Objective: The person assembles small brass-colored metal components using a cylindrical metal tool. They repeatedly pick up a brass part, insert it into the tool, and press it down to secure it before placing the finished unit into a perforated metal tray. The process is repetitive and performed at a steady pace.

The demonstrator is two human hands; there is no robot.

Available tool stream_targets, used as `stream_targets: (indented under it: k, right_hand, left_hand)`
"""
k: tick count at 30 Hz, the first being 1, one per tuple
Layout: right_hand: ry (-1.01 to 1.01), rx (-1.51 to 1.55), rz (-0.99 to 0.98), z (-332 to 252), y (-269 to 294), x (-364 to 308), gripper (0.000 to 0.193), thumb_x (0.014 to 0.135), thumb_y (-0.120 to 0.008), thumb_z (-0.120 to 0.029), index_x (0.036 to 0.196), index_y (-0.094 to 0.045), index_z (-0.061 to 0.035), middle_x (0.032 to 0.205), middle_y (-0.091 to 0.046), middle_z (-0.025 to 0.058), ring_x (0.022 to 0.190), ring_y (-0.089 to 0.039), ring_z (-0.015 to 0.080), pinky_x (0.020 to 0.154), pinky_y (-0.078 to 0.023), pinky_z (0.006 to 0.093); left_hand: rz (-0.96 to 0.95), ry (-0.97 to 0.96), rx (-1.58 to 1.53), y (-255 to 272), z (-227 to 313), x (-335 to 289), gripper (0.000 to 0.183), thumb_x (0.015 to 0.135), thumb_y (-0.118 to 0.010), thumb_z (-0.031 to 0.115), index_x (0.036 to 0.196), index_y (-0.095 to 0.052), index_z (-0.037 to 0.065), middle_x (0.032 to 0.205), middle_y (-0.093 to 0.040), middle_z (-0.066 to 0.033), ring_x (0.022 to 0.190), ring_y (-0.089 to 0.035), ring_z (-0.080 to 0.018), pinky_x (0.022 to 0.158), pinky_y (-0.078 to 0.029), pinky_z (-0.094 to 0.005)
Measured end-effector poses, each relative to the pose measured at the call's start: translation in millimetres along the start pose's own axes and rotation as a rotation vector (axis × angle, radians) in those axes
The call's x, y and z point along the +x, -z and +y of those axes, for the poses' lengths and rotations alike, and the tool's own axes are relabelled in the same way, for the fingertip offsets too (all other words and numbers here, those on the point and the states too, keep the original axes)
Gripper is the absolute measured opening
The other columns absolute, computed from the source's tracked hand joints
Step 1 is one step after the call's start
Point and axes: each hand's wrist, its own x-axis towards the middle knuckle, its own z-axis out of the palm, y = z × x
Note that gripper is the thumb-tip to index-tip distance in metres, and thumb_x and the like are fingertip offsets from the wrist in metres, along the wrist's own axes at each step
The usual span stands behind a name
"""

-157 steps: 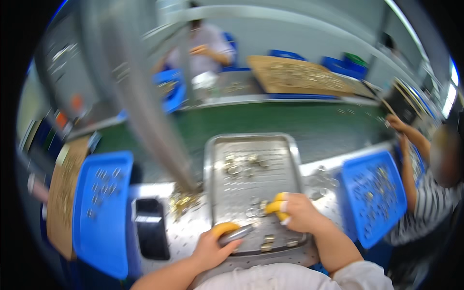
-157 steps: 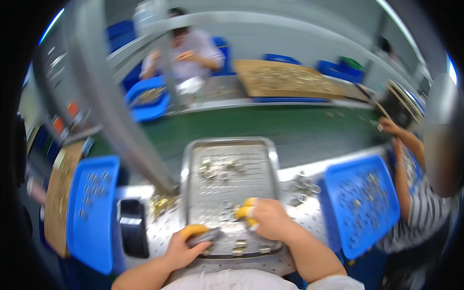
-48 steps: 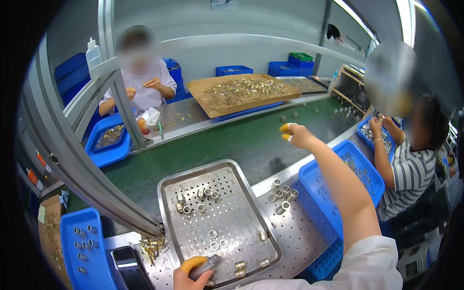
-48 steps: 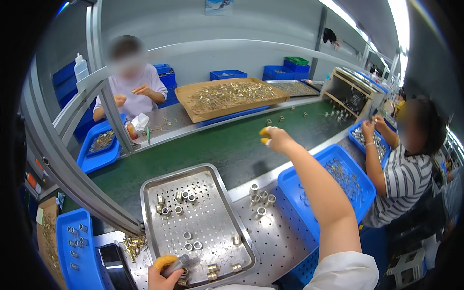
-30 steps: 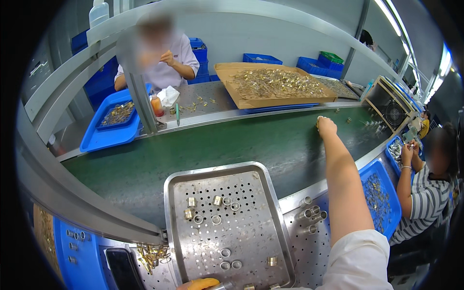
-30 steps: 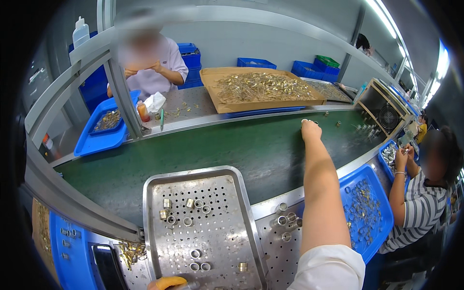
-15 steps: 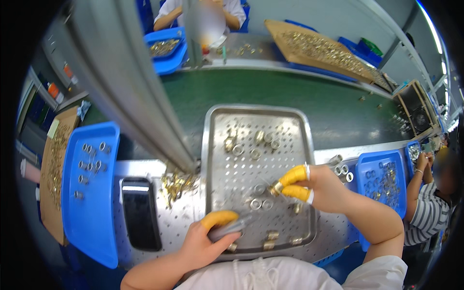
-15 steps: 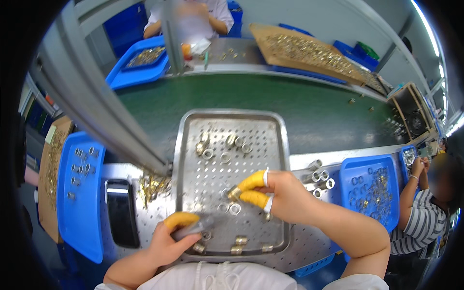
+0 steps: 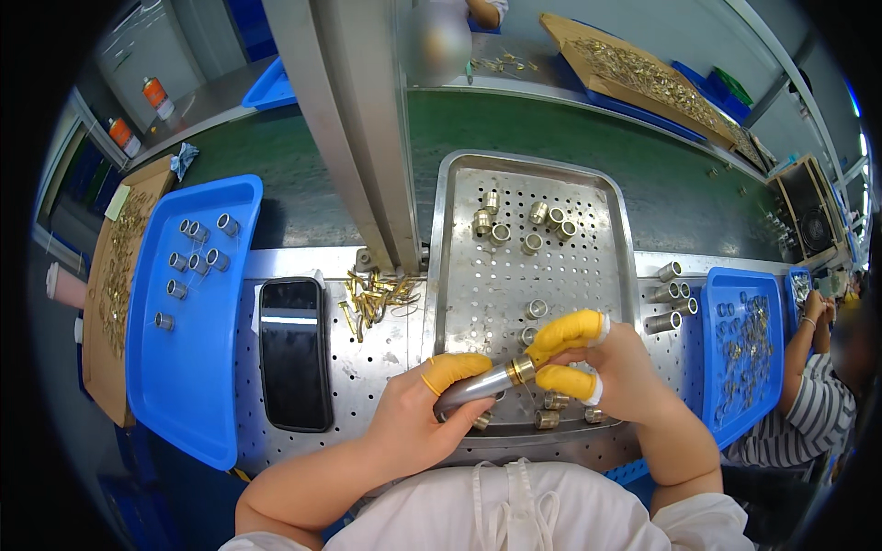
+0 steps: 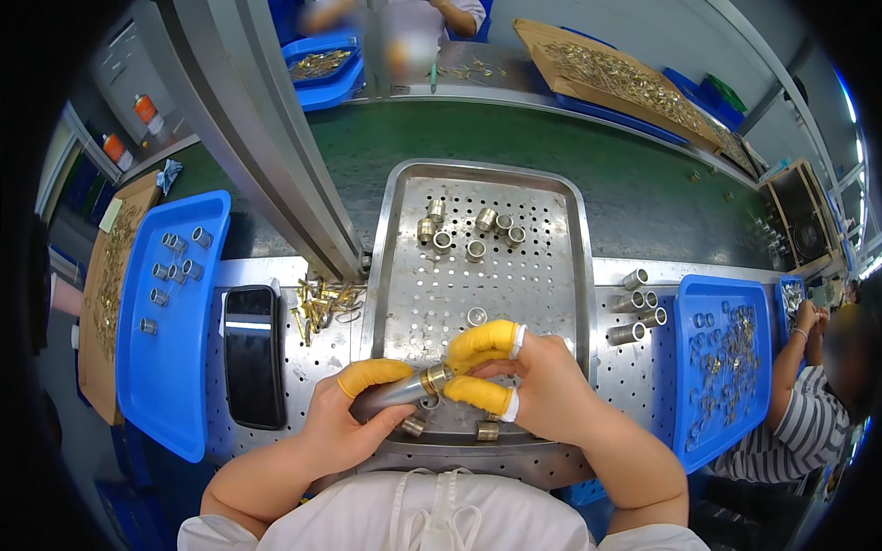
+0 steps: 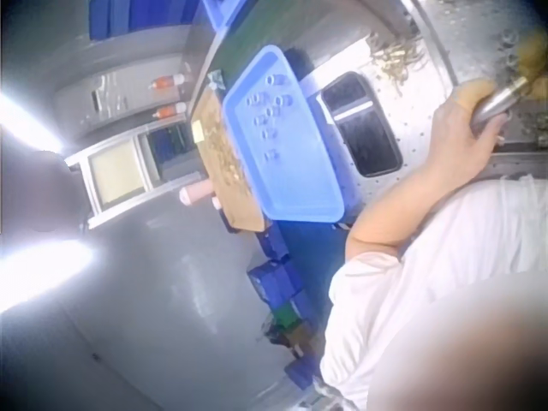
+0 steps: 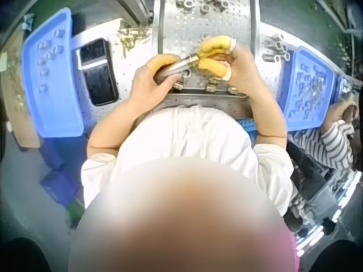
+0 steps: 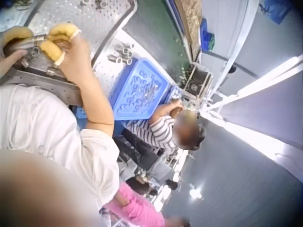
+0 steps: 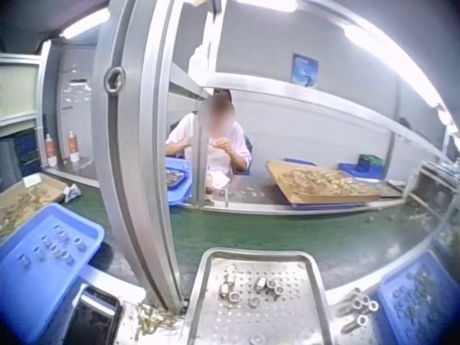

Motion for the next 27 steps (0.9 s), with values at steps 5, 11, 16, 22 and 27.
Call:
stream_targets:
  k: [5, 11, 16, 22, 27]
  right_hand:
    - [0.087, 0.016, 0.064, 15.6, -4.9, -1.8, 0.025, 0.074, -0.068, -0.003, 0.097, -0.058, 0.0015, 0.090, -0.062, 0.0081, 0.079, -0.061, 0.0140, 0.071, -0.050, 0.0250]
    - [0.109, -0.064, 0.082, 21.3, -3.5, -3.7, 0.026, 0.072, -0.069, -0.003, 0.097, -0.061, -0.0005, 0.085, -0.064, 0.0060, 0.074, -0.061, 0.0122, 0.067, -0.049, 0.0234]
    - [0.146, -0.120, 0.071, 20.2, -2.2, -3.7, 0.030, 0.070, -0.070, -0.001, 0.098, -0.062, -0.0020, 0.082, -0.064, 0.0041, 0.072, -0.060, 0.0112, 0.068, -0.048, 0.0232]
    - [0.162, 0.051, 0.041, 18.0, -5.0, -4.5, 0.034, 0.069, -0.070, 0.002, 0.101, -0.061, -0.0021, 0.091, -0.063, 0.0053, 0.081, -0.058, 0.0122, 0.076, -0.047, 0.0250]
    - [0.185, 0.177, 0.080, 16.0, -6.4, -3.1, 0.032, 0.069, -0.071, -0.001, 0.100, -0.061, -0.0015, 0.088, -0.063, 0.0058, 0.078, -0.058, 0.0122, 0.073, -0.047, 0.0255]
  left_hand:
    - [0.020, -0.063, 0.008, -2.0, -2.1, -0.8, 0.035, 0.070, -0.069, 0.006, 0.101, -0.055, -0.001, 0.085, -0.063, -0.0140, 0.074, -0.063, -0.0228, 0.067, -0.049, -0.0283]
    - [-0.008, -0.084, 0.012, -6.2, -3.7, -1.1, 0.037, 0.071, -0.066, 0.006, 0.106, -0.057, 0.002, 0.080, -0.059, -0.0129, 0.065, -0.059, -0.0266, 0.057, -0.047, -0.0298]
    - [-0.006, -0.101, -0.003, -7.2, -7.2, 0.2, 0.036, 0.071, -0.066, 0.005, 0.106, -0.058, 0.002, 0.079, -0.057, -0.0113, 0.062, -0.057, -0.0246, 0.054, -0.045, -0.0292]
    - [-0.015, -0.095, -0.047, -7.1, -6.6, 1.0, 0.035, 0.071, -0.066, 0.004, 0.106, -0.059, 0.002, 0.079, -0.056, -0.0109, 0.062, -0.057, -0.0237, 0.054, -0.045, -0.0283]
    - [-0.005, -0.129, -0.037, -8.4, -7.4, 1.9, 0.035, 0.070, -0.066, 0.005, 0.105, -0.060, 0.003, 0.079, -0.056, -0.0103, 0.061, -0.057, -0.0235, 0.053, -0.045, -0.0284]
